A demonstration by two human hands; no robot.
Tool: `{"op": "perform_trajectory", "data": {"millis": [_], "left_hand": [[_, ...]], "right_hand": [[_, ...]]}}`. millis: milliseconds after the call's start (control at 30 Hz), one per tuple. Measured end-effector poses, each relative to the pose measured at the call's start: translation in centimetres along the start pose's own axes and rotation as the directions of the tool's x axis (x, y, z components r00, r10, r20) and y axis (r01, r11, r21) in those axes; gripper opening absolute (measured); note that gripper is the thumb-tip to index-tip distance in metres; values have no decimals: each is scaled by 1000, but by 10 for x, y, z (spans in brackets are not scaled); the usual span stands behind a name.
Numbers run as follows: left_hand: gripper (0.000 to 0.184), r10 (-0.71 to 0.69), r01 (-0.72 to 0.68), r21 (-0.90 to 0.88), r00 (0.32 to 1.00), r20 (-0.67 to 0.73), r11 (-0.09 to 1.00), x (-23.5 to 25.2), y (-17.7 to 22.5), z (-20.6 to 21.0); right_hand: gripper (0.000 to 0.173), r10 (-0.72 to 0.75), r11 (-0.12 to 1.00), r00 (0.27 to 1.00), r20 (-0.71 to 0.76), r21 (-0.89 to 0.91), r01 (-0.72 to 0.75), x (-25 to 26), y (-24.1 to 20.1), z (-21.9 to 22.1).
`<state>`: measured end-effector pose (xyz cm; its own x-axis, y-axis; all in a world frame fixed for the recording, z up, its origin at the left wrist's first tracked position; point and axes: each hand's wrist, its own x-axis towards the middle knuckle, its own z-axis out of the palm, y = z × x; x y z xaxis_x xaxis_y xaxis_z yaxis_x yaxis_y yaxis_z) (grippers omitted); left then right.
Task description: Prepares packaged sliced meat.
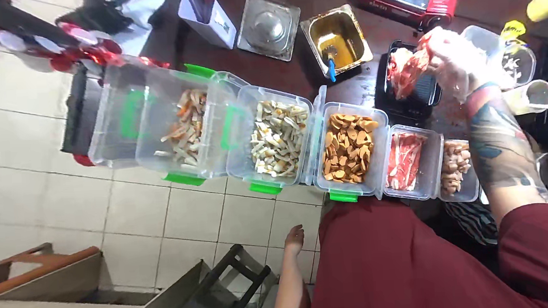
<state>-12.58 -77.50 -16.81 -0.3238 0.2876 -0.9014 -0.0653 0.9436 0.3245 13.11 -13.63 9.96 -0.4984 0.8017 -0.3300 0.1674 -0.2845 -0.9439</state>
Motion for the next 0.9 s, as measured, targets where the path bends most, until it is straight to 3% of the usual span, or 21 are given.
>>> {"op": "perform_trajectory", "data": {"millis": [67,133,200,333,400,500,633,733,800,900], "left_hand": [[42,-3,3,-11,1000,-3,1000,2,-3,-4],[43,-7,7,-17,1000,-3,1000,5,-6,-7],[43,-13,12,-16,1000,-8,1000,6,-6,-9],[42,-20,20,-23,1000,1,1000,7,-2,-12],[42,-20,20,-8,1000,6,1000,9,0,-13],[43,-12,12,26,1000,17,1000,14,2,-13],[43,-17,17,25,1000,18,1000,20,2,-14],[43,-17,16,29,1000,9,999,23,6,-17],[42,-11,10,22,1000,2,1000,24,8,-18],[44,5,-5,13,1000,3,1000,23,14,-20]], "right_hand": [[31,31,994,1000,2,-104,-30,23,22,4],[36,51,930,997,-57,-361,-68,42,32,7],[40,59,775,992,-113,-621,-117,48,24,15],[39,-6,442,992,-123,-890,-108,70,16,5],[47,31,356,992,-124,-926,-127,76,7,-3],[55,51,357,992,-113,-926,-123,74,-14,-10],[26,-3,500,996,-89,-862,-76,70,-28,-12],[23,34,564,997,-65,-823,-73,62,-32,1],[26,1,515,1000,-17,-857,-15,58,-26,15],[29,-75,317,953,295,-899,303,63,9,25]]}}
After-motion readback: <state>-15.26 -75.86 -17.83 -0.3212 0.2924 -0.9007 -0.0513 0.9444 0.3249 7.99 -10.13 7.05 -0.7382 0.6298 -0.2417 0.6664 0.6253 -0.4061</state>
